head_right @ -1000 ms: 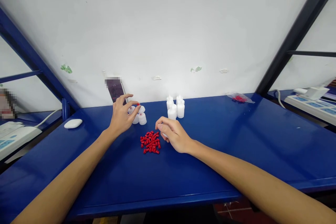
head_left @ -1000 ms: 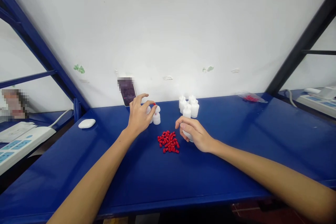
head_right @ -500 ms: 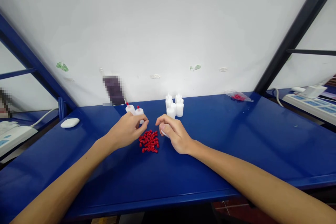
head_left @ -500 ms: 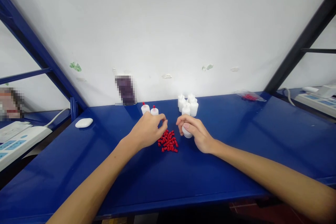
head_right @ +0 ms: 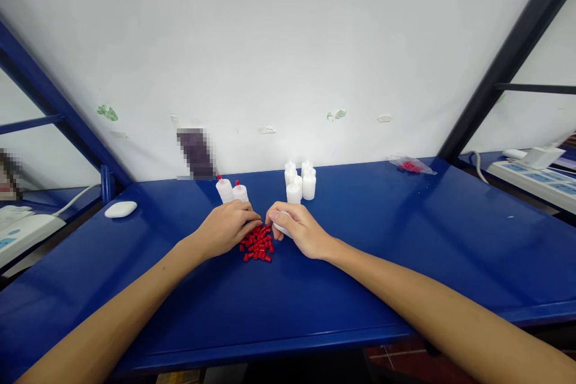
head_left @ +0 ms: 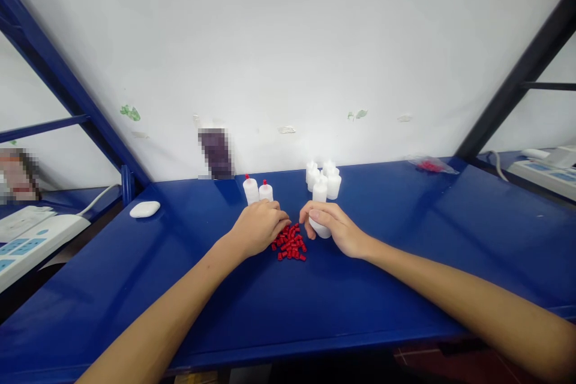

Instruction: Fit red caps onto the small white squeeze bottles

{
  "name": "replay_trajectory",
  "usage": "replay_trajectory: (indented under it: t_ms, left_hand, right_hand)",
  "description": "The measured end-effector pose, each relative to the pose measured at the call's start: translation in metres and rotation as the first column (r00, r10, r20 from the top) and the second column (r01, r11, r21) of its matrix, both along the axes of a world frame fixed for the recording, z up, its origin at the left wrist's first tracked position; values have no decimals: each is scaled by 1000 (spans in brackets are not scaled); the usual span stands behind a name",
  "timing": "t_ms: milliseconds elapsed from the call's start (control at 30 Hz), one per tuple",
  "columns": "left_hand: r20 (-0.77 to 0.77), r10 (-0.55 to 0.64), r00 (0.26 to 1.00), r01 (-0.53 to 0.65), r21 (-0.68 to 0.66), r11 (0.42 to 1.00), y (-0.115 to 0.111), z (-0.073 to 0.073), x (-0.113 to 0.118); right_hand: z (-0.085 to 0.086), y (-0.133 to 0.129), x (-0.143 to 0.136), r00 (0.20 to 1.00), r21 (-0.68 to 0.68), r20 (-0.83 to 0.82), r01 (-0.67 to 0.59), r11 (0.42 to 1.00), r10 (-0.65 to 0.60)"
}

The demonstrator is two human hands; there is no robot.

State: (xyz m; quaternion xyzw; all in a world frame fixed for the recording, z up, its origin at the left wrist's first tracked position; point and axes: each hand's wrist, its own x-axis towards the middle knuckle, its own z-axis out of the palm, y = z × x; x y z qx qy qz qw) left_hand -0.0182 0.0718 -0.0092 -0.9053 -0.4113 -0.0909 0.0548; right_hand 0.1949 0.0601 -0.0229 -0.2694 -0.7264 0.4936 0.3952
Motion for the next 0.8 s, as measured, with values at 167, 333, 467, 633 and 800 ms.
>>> replay_trajectory:
  t_ms: [167, 333, 467, 633, 800]
  left_hand:
    - [49, 5, 999, -5, -15, 1000, 1, -6, 2]
    - [187, 2, 982, 7, -48, 999, 0, -10, 7]
    - [366, 19, 930, 15, -90, 996, 1, -13, 10]
    - [659, -60, 750, 35, 52, 998, -4, -10, 16]
    - [773, -162, 613, 66, 154, 986, -18, -5, 26]
  right_hand:
    - [0, 0, -1, 1000, -4, -13, -7, 1000, 7]
    - [-2, 2, -1, 999, 15, -29, -18, 1000, 19]
    - [-1, 1, -2, 999, -3, -42, 0, 1000, 0]
    - [0, 1, -2, 999, -21, -51, 5, 1000, -6]
    - [-2, 2, -2, 999, -5, -46, 2, 1000, -2]
